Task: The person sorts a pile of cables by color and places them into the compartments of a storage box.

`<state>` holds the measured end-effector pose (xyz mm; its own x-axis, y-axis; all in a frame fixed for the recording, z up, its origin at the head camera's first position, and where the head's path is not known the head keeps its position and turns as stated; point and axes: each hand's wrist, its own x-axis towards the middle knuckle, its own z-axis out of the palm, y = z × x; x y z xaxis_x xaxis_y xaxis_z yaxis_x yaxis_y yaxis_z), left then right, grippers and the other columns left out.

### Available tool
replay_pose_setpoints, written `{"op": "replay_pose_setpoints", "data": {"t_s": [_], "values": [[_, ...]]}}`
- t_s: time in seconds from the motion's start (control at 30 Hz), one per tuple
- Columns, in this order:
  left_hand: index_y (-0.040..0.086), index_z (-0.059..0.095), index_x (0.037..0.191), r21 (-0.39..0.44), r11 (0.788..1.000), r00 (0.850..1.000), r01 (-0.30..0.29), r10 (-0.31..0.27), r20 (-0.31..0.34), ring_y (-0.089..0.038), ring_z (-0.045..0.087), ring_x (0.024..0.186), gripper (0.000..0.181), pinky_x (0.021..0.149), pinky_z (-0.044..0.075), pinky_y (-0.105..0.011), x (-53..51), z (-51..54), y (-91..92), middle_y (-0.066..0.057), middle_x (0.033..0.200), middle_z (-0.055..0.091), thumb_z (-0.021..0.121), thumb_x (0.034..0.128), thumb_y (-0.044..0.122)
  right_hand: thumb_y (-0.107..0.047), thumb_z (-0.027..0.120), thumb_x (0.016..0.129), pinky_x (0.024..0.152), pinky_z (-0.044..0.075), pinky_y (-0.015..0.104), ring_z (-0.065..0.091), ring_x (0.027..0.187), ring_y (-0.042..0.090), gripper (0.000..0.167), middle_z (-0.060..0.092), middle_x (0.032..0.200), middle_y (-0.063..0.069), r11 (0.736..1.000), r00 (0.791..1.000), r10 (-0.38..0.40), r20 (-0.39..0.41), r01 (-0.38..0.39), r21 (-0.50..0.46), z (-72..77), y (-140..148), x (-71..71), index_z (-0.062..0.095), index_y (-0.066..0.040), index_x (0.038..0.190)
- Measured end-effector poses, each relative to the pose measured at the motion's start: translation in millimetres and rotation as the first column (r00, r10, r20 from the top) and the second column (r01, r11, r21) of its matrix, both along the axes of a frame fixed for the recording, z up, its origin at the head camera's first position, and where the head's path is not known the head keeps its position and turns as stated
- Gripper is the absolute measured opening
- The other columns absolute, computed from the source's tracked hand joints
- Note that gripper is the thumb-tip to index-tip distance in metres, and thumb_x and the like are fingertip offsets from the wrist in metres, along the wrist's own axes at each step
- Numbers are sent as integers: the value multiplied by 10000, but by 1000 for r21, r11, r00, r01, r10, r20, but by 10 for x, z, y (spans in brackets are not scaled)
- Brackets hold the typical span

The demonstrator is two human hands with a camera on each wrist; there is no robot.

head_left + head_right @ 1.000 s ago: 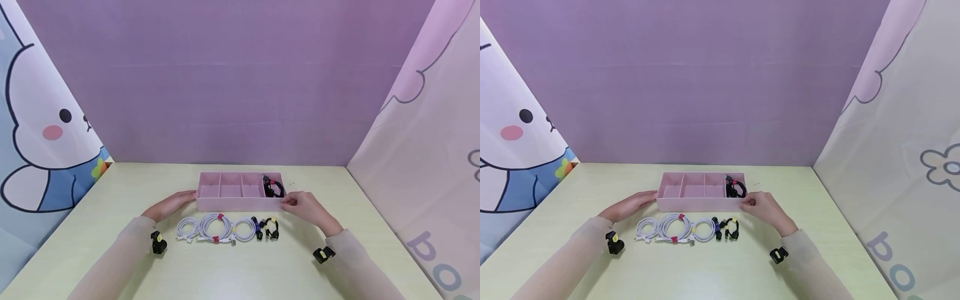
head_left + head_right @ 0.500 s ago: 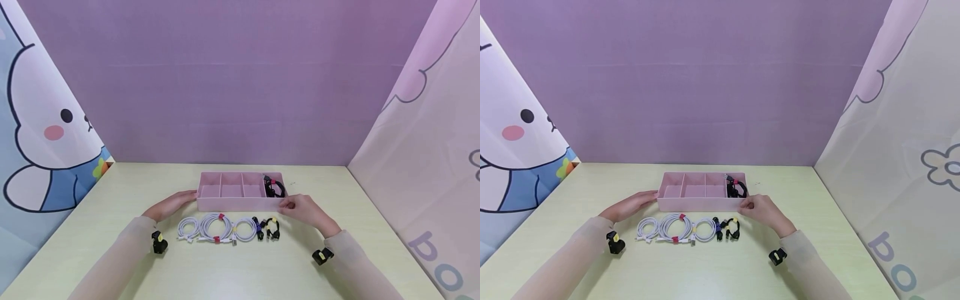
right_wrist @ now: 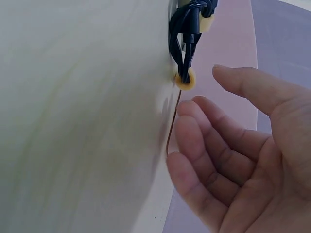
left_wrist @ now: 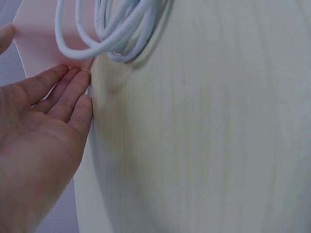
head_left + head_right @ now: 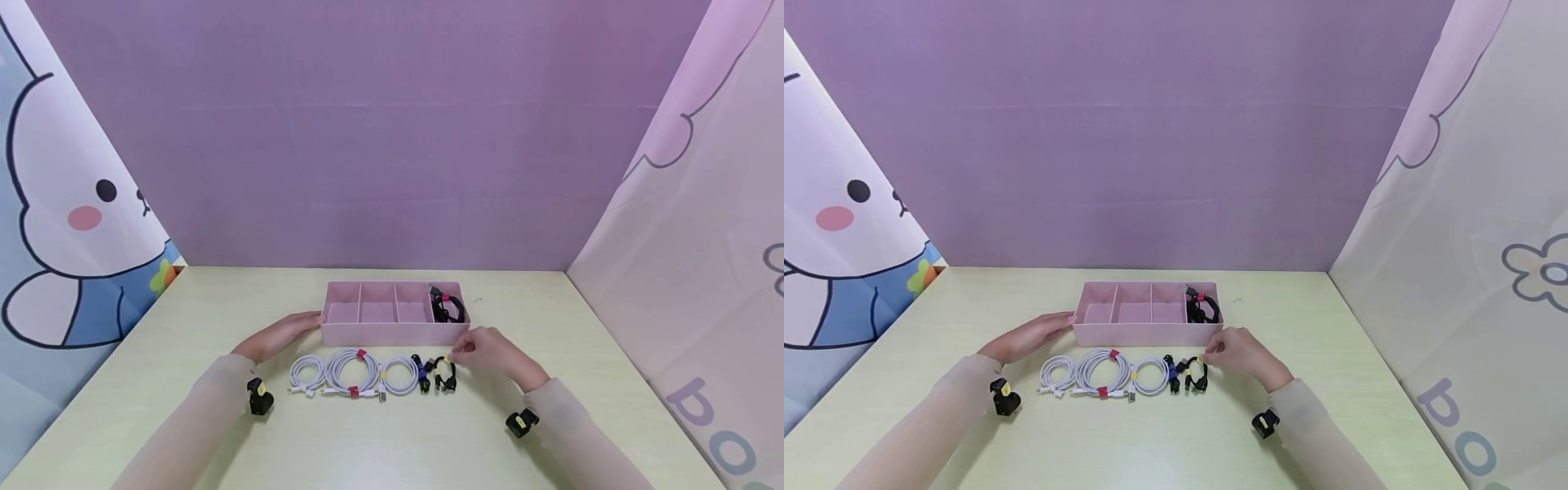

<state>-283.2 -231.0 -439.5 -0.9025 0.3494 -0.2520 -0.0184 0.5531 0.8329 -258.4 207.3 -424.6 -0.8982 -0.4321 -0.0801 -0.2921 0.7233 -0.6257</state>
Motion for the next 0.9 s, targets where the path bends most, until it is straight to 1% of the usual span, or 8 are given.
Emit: {"op": "replay_pose_setpoints", "data": {"t_s": [0.1, 0.2, 0.47, 0.67, 0.9], "values": [[110, 302, 1584, -5, 1000, 1000, -5, 5, 3, -391, 96, 1507, 728, 1154, 41, -674, 5, 8, 4, -135, 1638, 235, 401, 1033, 575, -265, 777, 891, 604, 478, 304, 558, 676, 140, 130, 651, 770, -45, 1000, 999, 2, 41, -2, 5, -18, -2, 5, 762, -138, 867], [114, 304, 1584, -5, 1000, 1000, -7, 7, 5, -391, 96, 1507, 734, 1152, 39, -678, 6, 5, 3, -133, 1638, 235, 403, 1029, 584, -278, 780, 887, 575, 451, 291, 533, 648, 133, 145, 636, 732, -38, 1000, 998, 4, 62, -4, 7, -35, 2, 4, 752, -145, 838], [117, 315, 1580, 1, 1000, 1000, -1, 1, -3, -384, 106, 1507, 707, 1158, 39, -665, -8, -21, 0, -131, 1636, 244, 387, 1039, 566, -286, 779, 885, 552, 428, 276, 512, 615, 123, 176, 627, 705, -44, 1000, 998, 25, 54, -26, 15, -68, 11, -8, 736, -143, 793], [118, 314, 1581, 8, 1000, 1000, 2, -2, 0, -386, 103, 1507, 708, 1157, 40, -668, -15, -31, -1, -133, 1637, 240, 389, 1038, 567, -284, 783, 882, 535, 395, 252, 476, 582, 100, 186, 610, 663, -50, 1000, 998, 3, 56, -4, 26, -79, -15, -5, 733, -148, 767], [129, 318, 1581, -2, 1000, 1000, -3, 3, 3, -389, 97, 1508, 703, 1149, 43, -684, -18, -26, -5, -128, 1639, 237, 397, 1036, 566, -259, 777, 889, 532, 354, 244, 403, 531, 84, 270, 521, 570, -64, 999, 998, -6, 65, 2, 53, -61, -55, 20, 688, -113, 679]]}}
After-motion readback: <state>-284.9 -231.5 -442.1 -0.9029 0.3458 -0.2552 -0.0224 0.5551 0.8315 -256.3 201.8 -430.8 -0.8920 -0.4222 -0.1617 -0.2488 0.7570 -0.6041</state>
